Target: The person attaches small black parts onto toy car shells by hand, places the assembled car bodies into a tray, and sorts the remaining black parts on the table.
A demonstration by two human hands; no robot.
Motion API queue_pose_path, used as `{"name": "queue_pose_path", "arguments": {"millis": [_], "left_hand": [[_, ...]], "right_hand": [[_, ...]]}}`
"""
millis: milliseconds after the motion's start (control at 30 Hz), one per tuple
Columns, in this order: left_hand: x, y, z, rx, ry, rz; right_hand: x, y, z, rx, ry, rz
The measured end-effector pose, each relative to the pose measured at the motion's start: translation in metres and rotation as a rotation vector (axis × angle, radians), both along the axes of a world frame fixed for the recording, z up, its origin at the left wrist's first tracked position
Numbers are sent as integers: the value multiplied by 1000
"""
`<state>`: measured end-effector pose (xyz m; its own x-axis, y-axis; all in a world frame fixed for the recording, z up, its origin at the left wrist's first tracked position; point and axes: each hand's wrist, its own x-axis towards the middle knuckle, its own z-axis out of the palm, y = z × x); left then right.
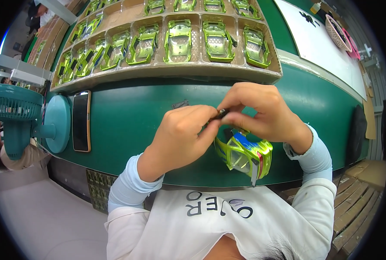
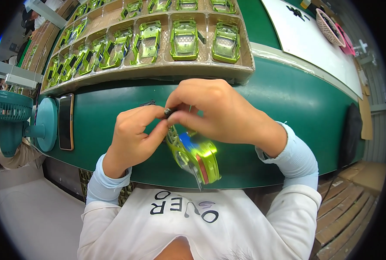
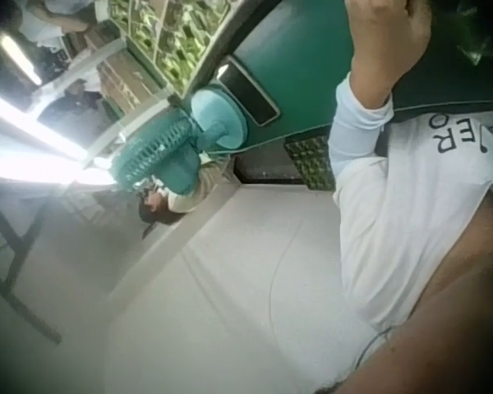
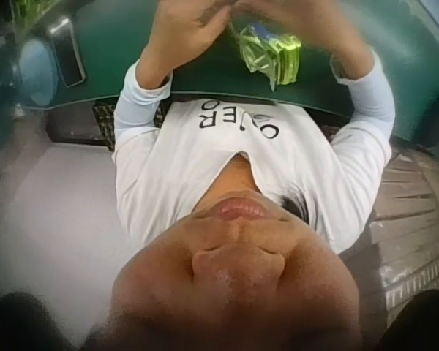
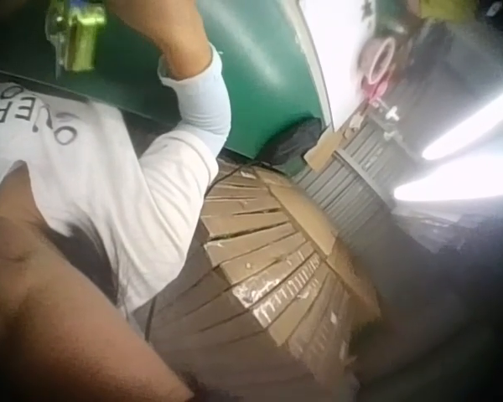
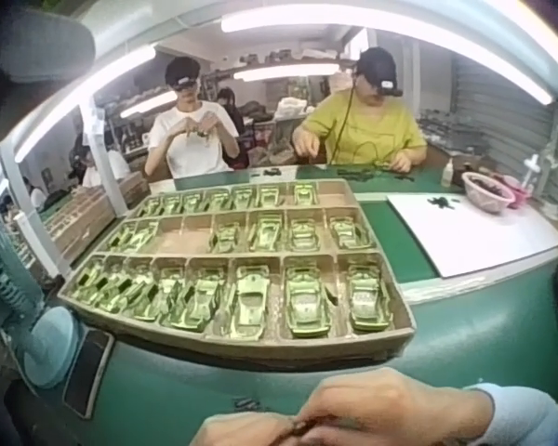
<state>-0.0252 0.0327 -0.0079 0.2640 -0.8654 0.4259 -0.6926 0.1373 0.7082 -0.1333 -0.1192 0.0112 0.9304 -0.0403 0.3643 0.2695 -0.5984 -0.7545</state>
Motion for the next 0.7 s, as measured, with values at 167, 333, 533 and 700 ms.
{"name": "queue_pose_path", "arguments": {"millis": [167,333,533,700], "left_hand": [[3,1,0,-5,-67,-94],[6,4,4,66,-15,-144],[4,1,-2,-421,415,-71],[12,-3,-2,-455,221,-92]], "right_hand": [[-3,3,-2,-100,-66,68],[-5,9,-5,-104,-103,-46],[7,-2,-16,325,-29,-171],[2,2,-10,1017,417,88]]}}
